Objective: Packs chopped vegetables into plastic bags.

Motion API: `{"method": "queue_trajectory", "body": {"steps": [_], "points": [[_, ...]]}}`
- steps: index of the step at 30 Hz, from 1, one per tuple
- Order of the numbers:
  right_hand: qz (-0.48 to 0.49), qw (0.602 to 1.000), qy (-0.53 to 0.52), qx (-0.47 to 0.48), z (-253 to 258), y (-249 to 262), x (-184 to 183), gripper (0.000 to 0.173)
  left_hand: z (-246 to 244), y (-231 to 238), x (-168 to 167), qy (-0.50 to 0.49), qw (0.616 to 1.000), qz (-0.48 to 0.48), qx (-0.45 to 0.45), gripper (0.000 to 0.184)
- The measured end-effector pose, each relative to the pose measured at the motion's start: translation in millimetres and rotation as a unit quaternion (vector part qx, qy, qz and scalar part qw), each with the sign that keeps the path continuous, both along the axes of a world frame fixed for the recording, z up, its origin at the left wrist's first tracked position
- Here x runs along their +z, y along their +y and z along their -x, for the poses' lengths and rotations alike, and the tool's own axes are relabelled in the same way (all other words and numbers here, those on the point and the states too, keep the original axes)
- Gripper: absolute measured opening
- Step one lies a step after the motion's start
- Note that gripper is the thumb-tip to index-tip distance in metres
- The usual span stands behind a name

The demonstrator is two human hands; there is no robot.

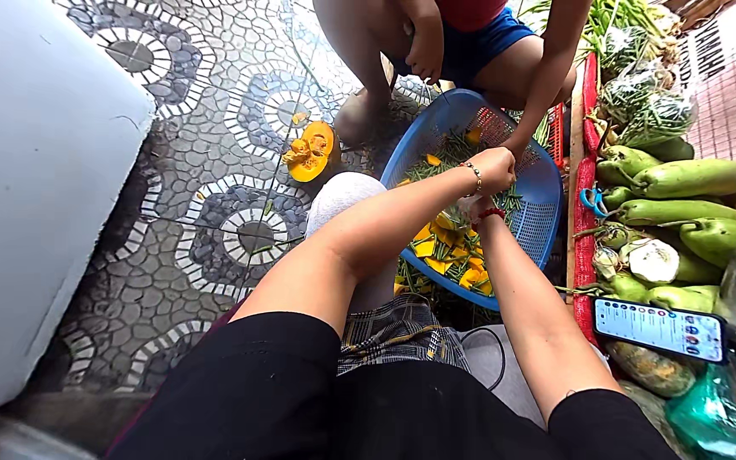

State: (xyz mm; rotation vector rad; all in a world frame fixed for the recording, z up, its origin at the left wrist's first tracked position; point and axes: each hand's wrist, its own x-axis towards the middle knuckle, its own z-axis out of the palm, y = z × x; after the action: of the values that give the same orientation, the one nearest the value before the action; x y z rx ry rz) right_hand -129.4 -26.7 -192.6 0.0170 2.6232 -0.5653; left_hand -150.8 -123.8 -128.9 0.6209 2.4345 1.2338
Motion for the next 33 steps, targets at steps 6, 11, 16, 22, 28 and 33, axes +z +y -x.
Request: {"method": "queue_trajectory", "body": {"steps": [6,11,16,22,28,33], "points": [[0.065,0.992,0.104,-0.002,14,19,11,0.032,4,-8,4,-0.016,0.996,-0.018,0.089,0.03],[0.121,0.99,-0.071,0.027,6,67,64,0.065,15,-15,5,-0.195,0.948,-0.125,0.219,0.029],[0.021,0.987,0.049,0.15,6,90,91,0.019,-2,-9,19,-0.243,0.947,-0.092,0.186,0.044],[0.086,0.962,0.221,0.138,17,87,71,0.015,-12,-18,23,-0.232,0.963,0.088,0.108,0.056],[0.241,0.92,0.307,0.046,15,94,28,0.019,-4,-19,5,-0.258,0.956,-0.005,0.142,0.035],[0.143,0.978,0.108,-0.107,6,102,-21,0.037,7,-12,9,-0.302,0.923,-0.109,0.214,0.022]]}}
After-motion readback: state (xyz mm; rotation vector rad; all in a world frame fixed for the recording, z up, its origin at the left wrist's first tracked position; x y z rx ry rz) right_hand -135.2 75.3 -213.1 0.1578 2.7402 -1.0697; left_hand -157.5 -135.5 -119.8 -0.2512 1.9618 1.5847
